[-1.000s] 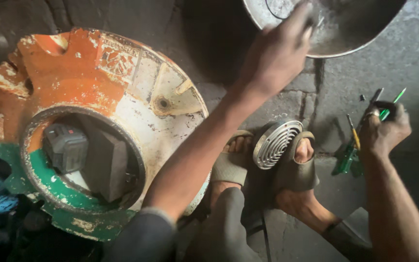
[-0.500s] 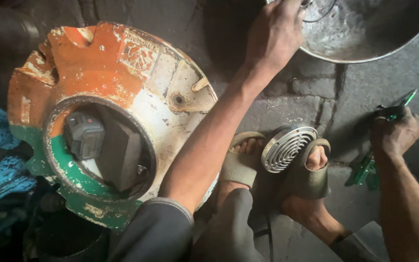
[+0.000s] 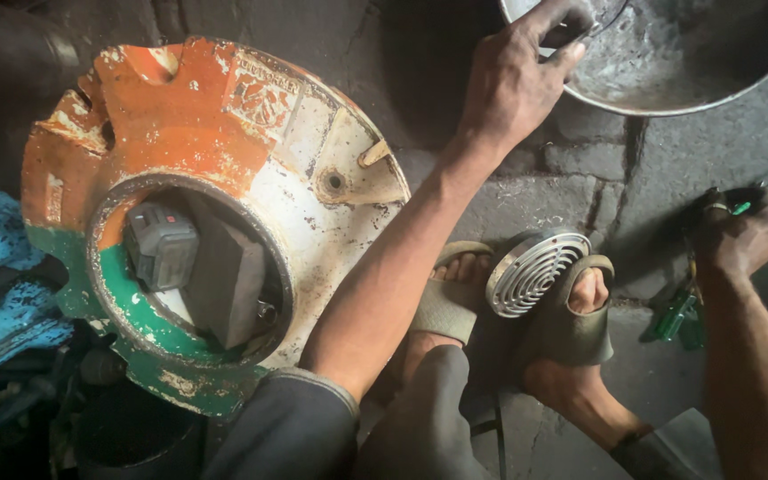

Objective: The person sits on the floor and uses a wrench and screwdriver to remove screws from a circular metal component. The person then flips the component over and continues to manipulate it with the tools.

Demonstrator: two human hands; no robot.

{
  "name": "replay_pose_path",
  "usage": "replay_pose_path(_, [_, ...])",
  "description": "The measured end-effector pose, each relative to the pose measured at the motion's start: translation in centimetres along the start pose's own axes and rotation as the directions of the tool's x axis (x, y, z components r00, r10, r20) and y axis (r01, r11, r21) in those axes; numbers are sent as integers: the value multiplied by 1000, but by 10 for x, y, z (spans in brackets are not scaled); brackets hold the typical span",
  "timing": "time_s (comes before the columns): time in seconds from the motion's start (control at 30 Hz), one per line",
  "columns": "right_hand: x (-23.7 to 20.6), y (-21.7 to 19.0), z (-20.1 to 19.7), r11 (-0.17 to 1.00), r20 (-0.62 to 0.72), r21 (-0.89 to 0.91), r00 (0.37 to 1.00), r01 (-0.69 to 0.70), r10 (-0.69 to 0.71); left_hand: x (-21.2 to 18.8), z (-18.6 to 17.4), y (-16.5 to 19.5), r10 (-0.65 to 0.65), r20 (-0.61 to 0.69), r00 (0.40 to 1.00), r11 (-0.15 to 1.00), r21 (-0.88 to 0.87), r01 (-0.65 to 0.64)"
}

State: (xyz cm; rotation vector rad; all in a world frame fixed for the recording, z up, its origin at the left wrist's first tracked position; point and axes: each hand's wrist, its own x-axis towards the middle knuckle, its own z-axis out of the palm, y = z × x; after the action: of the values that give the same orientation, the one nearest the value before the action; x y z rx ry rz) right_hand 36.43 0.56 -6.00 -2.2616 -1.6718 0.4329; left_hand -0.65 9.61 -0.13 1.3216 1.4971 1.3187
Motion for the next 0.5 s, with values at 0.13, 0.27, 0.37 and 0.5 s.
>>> replay_pose_path(0.13, [4,17,-2,987,8,-92,991,134,-134,-5,4,2,18,-11,1000,999,-34,-18])
replay_pose_path(0.27, [7,25,-5,898,69,-325,954,297,-291,-3,11,-5,-37,10,999,998,-46,37])
replay_pose_path(0.37, [13,27,-9,863,183,-383,942,330,-280,4,19,-14,-44,30,999,988,-147,48])
replay_pose_path(0.5, [20,24,-8,848,197,-393,933,357,-301,14,26,-21,-142,-27,990,989,-45,141])
